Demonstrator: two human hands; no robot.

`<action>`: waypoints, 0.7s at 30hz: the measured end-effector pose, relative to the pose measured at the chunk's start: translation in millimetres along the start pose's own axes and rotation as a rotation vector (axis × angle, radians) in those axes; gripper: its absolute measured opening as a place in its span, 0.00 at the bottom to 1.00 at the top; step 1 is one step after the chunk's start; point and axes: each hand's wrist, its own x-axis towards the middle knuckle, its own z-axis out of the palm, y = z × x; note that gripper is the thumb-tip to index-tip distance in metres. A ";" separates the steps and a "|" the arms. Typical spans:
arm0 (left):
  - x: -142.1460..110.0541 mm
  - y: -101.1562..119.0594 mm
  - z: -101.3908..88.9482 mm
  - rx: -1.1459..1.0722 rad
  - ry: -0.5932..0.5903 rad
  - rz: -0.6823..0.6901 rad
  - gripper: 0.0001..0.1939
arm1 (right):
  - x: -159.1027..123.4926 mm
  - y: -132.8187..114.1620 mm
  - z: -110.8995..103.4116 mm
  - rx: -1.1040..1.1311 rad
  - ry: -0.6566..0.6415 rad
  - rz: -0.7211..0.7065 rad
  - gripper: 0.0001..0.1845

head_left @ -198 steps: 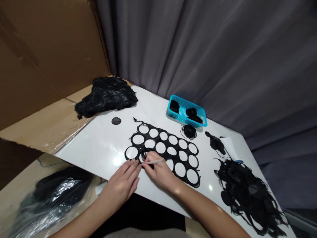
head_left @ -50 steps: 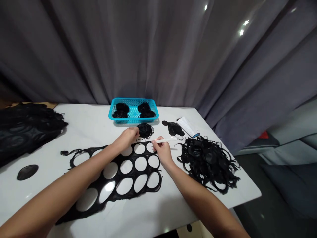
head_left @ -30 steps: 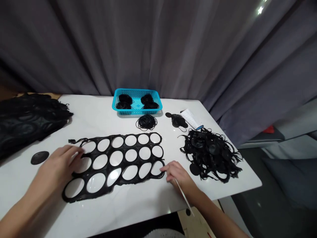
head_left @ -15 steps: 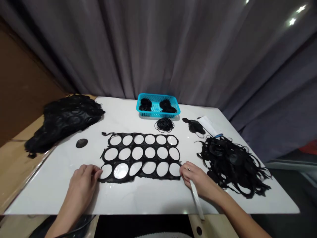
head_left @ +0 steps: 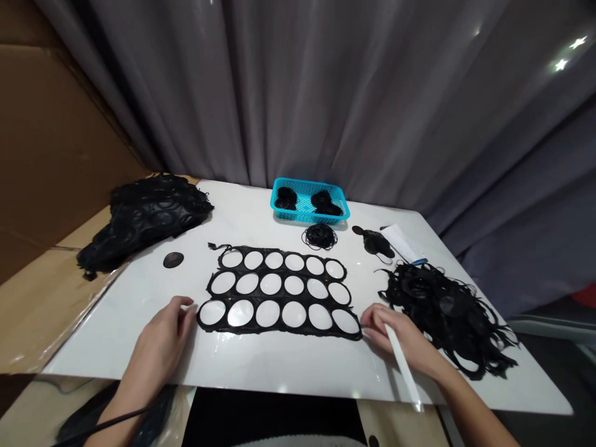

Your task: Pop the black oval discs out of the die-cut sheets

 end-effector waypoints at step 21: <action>21.5 165.7 131.6 -0.003 -0.180 1.201 0.26 | 68.4 -24.0 -0.9 0.517 0.443 0.151 0.12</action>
